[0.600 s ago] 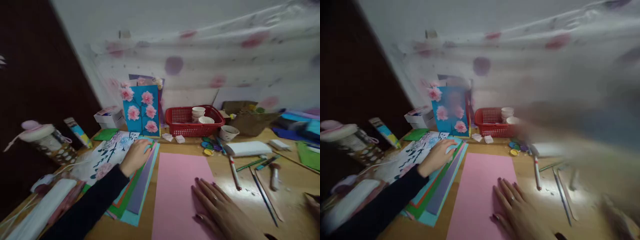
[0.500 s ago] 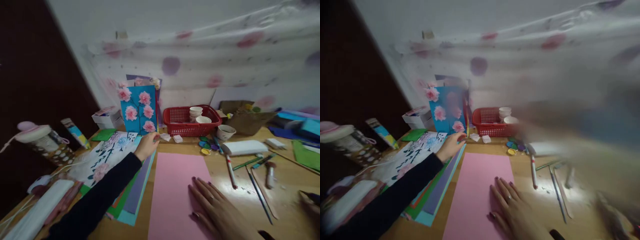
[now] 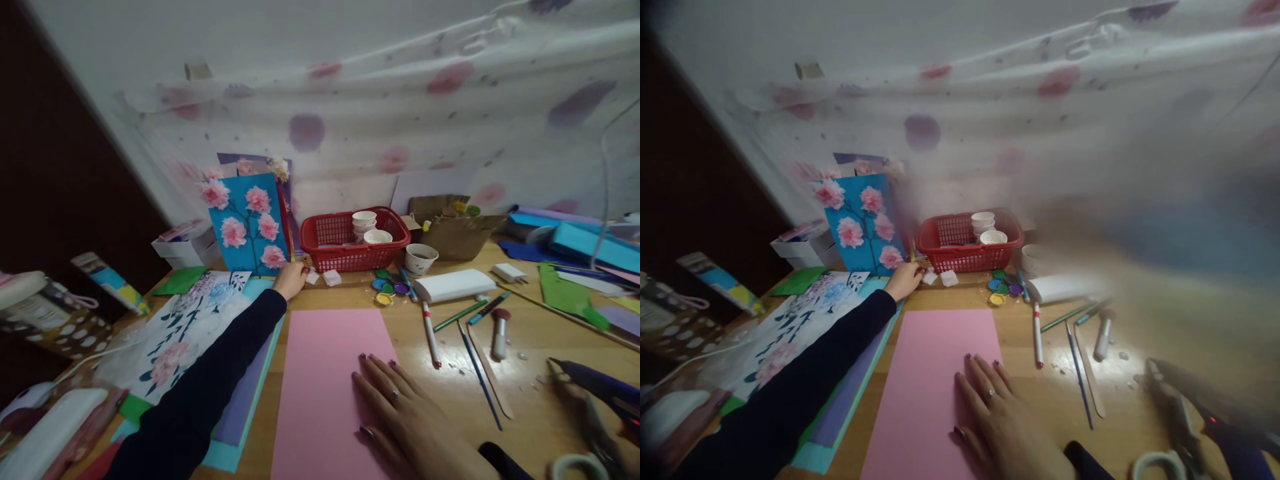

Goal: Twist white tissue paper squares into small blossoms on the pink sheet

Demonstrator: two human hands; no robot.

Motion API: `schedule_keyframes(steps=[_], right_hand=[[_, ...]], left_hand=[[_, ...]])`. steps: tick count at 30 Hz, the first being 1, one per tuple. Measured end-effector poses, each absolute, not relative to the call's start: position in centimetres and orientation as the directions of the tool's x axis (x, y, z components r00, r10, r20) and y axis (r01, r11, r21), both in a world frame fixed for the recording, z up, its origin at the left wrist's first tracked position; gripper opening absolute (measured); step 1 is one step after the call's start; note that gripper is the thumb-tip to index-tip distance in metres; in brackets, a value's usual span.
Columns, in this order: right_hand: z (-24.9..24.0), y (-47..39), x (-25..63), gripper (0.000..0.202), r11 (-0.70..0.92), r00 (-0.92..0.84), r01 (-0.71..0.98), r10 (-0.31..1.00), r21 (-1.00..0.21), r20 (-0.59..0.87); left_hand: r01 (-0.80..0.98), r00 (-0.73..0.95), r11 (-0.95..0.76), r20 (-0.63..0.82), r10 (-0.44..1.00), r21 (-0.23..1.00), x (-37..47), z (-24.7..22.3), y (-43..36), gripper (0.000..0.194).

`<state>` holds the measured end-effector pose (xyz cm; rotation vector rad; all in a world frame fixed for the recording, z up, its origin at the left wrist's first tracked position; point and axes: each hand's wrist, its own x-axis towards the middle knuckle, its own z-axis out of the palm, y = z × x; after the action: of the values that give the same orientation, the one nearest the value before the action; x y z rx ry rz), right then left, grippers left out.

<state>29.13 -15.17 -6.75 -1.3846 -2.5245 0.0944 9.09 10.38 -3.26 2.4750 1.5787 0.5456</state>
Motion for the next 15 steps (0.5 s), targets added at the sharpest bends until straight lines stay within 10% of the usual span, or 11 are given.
schedule_keyframes(steps=[15], right_hand=[[-6.9,-15.5,29.0,0.053,0.512,-0.472,0.824,0.857,-0.243,0.206]], left_hand=[[0.807,0.417,-0.443,0.153,0.896,0.391,9.3,-4.7,11.2,0.028]])
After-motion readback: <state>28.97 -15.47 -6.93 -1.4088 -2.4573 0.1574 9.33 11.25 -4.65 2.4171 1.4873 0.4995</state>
